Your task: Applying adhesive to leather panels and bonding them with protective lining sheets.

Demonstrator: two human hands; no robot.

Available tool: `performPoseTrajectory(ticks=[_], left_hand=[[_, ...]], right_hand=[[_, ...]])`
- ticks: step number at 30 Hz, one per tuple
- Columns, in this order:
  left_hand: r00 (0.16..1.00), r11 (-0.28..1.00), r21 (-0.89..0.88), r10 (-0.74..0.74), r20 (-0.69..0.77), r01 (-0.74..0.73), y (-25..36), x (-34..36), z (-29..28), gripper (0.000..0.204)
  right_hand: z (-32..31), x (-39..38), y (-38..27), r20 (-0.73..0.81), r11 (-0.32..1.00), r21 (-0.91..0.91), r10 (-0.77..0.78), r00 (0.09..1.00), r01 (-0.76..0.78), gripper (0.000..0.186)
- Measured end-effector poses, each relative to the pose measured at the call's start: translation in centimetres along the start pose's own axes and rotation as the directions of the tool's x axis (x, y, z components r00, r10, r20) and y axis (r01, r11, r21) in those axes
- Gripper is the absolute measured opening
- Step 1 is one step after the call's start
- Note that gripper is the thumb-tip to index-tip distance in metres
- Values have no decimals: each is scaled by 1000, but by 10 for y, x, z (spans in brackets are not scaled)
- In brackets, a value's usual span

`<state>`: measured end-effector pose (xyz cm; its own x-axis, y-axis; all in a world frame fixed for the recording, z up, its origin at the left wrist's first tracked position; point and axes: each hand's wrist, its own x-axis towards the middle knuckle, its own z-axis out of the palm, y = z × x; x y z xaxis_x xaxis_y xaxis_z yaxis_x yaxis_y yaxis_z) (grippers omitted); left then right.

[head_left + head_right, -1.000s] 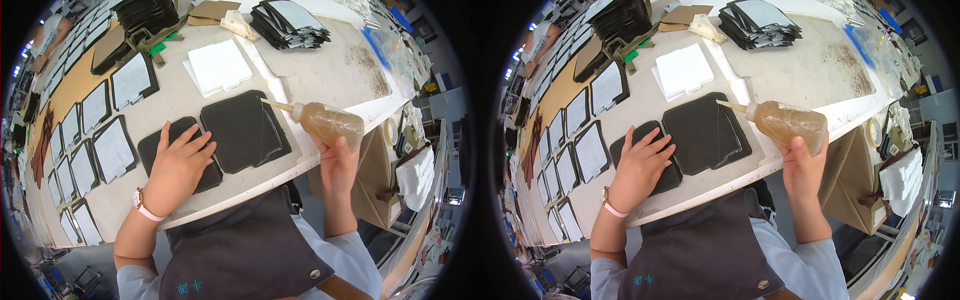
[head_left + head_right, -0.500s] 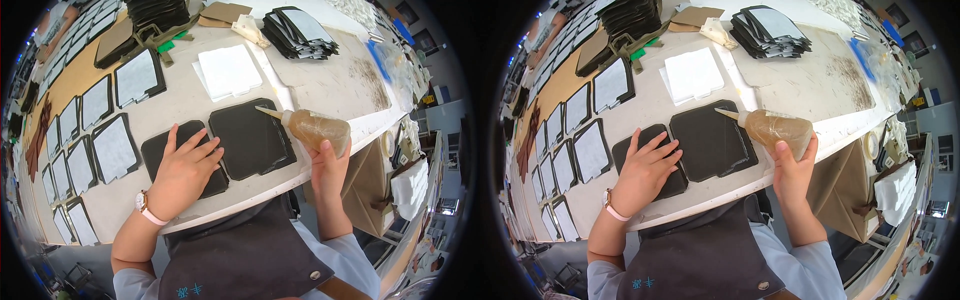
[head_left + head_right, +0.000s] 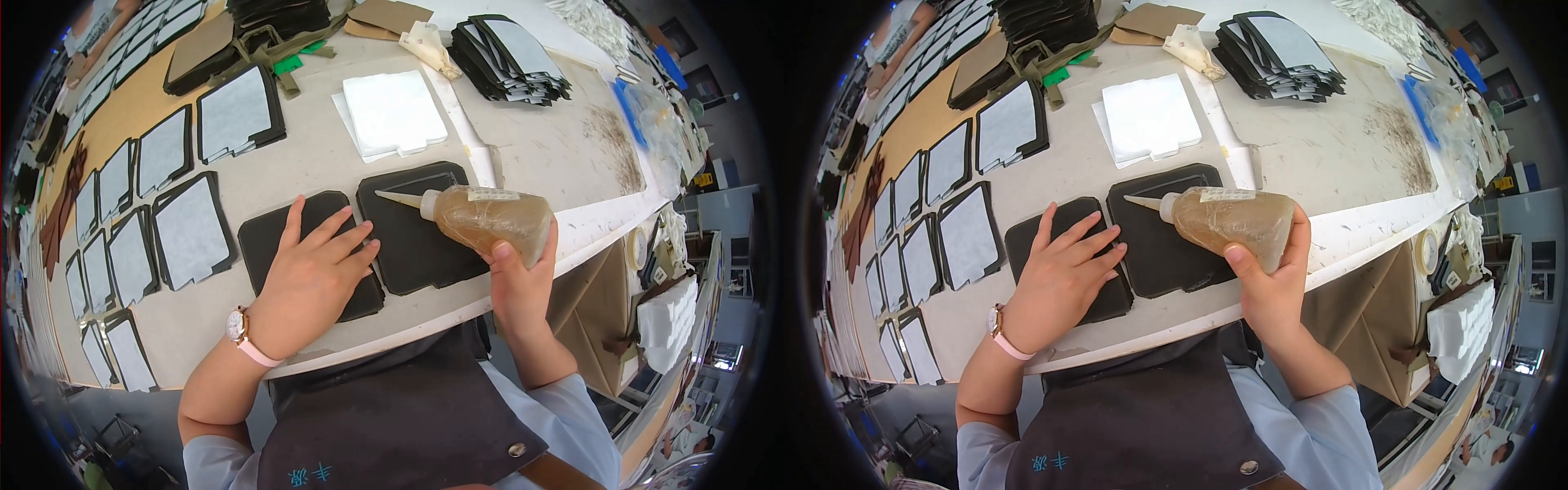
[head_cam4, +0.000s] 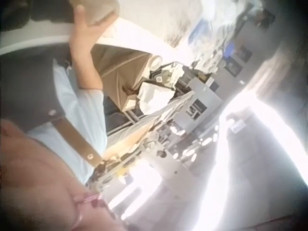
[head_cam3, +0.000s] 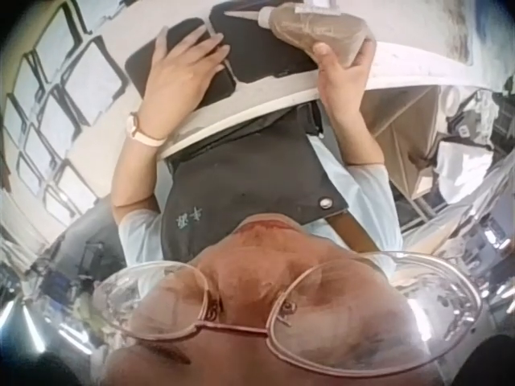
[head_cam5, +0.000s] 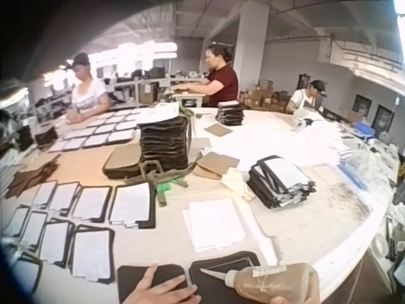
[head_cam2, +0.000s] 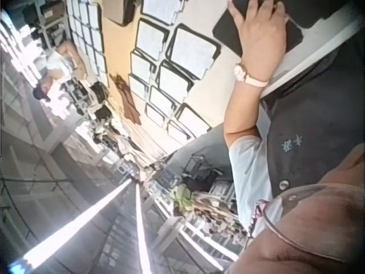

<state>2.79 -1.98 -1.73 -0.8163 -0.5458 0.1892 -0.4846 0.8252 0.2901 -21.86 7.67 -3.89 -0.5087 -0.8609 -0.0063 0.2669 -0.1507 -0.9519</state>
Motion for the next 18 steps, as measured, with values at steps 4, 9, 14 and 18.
performPoseTrajectory(ticks=[4, 9, 14, 18], left_hand=[[1000, 1000, 5, -4, -2, 4, 0, -1, -2, 27], [1000, 1000, 20, -14, 7, 14, -1, 0, 0, 29], [1000, 1000, 0, 5, -12, -5, -1, 2, 0, 28], [1000, 1000, 5, 1, -12, -1, -2, 1, 1, 28]], right_hand=[[4, 11, -8, 68, 1000, 29, -6, 998, 4, 77], [-4, 76, -33, 208, 978, 185, 53, 977, -93, 72], [9, 111, -34, 291, 993, 81, 57, 955, -83, 67], [26, 119, -28, 357, 999, 36, 14, 934, -29, 68]])
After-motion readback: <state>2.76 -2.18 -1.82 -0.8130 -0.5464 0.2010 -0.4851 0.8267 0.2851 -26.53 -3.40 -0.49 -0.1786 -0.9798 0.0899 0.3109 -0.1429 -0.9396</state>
